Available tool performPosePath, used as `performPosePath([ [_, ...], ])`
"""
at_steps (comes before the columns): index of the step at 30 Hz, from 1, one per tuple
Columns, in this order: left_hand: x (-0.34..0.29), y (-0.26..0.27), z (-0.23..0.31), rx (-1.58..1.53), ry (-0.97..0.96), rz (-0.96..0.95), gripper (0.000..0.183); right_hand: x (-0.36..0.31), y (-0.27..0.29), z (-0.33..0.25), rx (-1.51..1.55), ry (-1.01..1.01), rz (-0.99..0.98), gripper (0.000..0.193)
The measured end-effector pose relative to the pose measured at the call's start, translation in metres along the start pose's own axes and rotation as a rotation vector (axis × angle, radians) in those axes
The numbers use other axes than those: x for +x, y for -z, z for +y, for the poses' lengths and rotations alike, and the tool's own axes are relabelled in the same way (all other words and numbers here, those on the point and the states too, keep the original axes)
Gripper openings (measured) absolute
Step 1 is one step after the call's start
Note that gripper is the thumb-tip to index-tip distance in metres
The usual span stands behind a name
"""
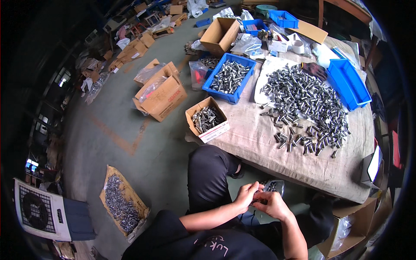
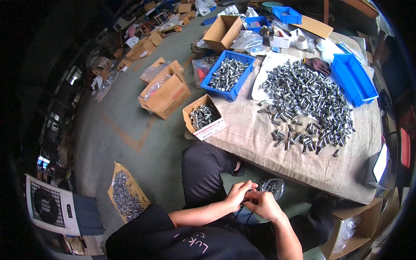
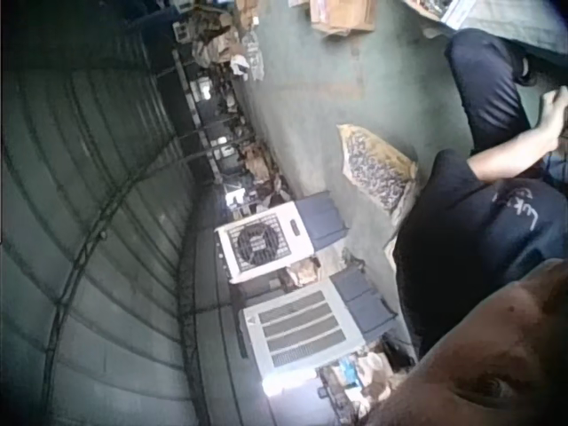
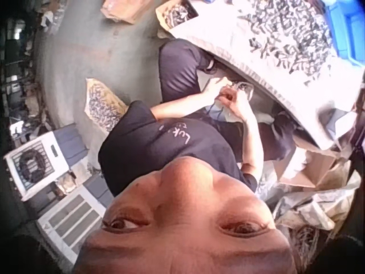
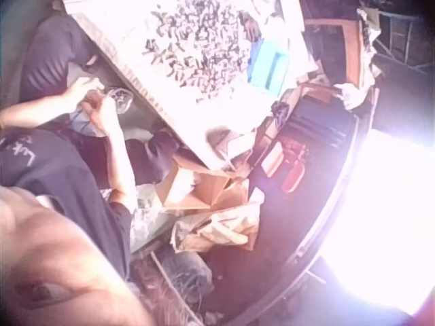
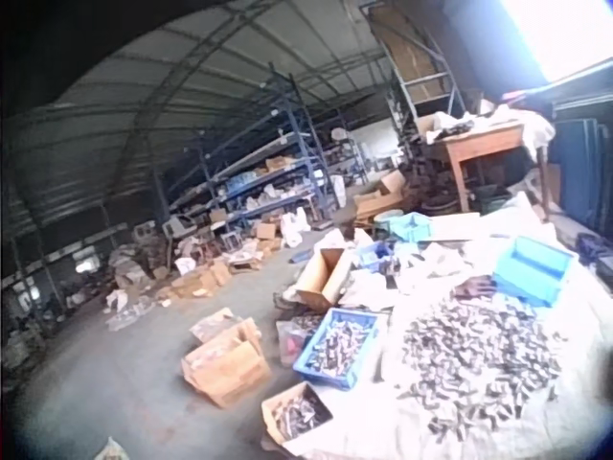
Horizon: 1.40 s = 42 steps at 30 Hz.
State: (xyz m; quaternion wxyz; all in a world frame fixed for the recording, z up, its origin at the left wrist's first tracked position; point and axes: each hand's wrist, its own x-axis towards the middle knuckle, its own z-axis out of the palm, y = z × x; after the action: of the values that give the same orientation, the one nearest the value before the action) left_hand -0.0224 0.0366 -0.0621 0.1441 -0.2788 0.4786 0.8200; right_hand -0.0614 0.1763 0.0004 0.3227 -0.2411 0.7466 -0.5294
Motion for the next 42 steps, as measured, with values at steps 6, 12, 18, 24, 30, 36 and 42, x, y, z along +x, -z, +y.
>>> performPosePath([
  [6, -0.002, -0.004, 0.008, -0.133, 0.177, 0.054, 0.030, -0.003, 0.002, 0.000, 0.140, -0.111, -0.156, 0.036],
  [12, -0.004, -0.001, -0.008, -0.187, 0.543, 0.103, 0.032, -0.005, -0.002, 0.010, 0.144, 0.047, -0.168, 0.033],
  [18, -0.007, 0.007, -0.006, -0.266, 0.724, -0.015, 0.032, -0.001, 0.006, 0.001, 0.095, -0.148, -0.442, 0.032],
  [24, -0.003, 0.012, -0.027, -0.019, 0.354, 0.010, 0.031, -0.007, -0.019, 0.004, -0.611, -0.157, -0.212, 0.038],
  [30, -0.011, 0.009, -0.035, -0.049, 0.503, -0.013, 0.027, -0.007, -0.019, 0.018, -0.638, -0.119, -0.413, 0.038],
  [36, -0.001, 0.014, -0.024, -0.158, 0.606, -0.169, 0.025, -0.015, -0.001, 0.019, -0.222, 0.044, -0.261, 0.020],
  [42, -0.008, 0.020, 0.007, -0.107, 0.490, -0.233, 0.024, -0.005, 0.006, 0.009, 0.760, -0.264, 0.092, 0.017],
])
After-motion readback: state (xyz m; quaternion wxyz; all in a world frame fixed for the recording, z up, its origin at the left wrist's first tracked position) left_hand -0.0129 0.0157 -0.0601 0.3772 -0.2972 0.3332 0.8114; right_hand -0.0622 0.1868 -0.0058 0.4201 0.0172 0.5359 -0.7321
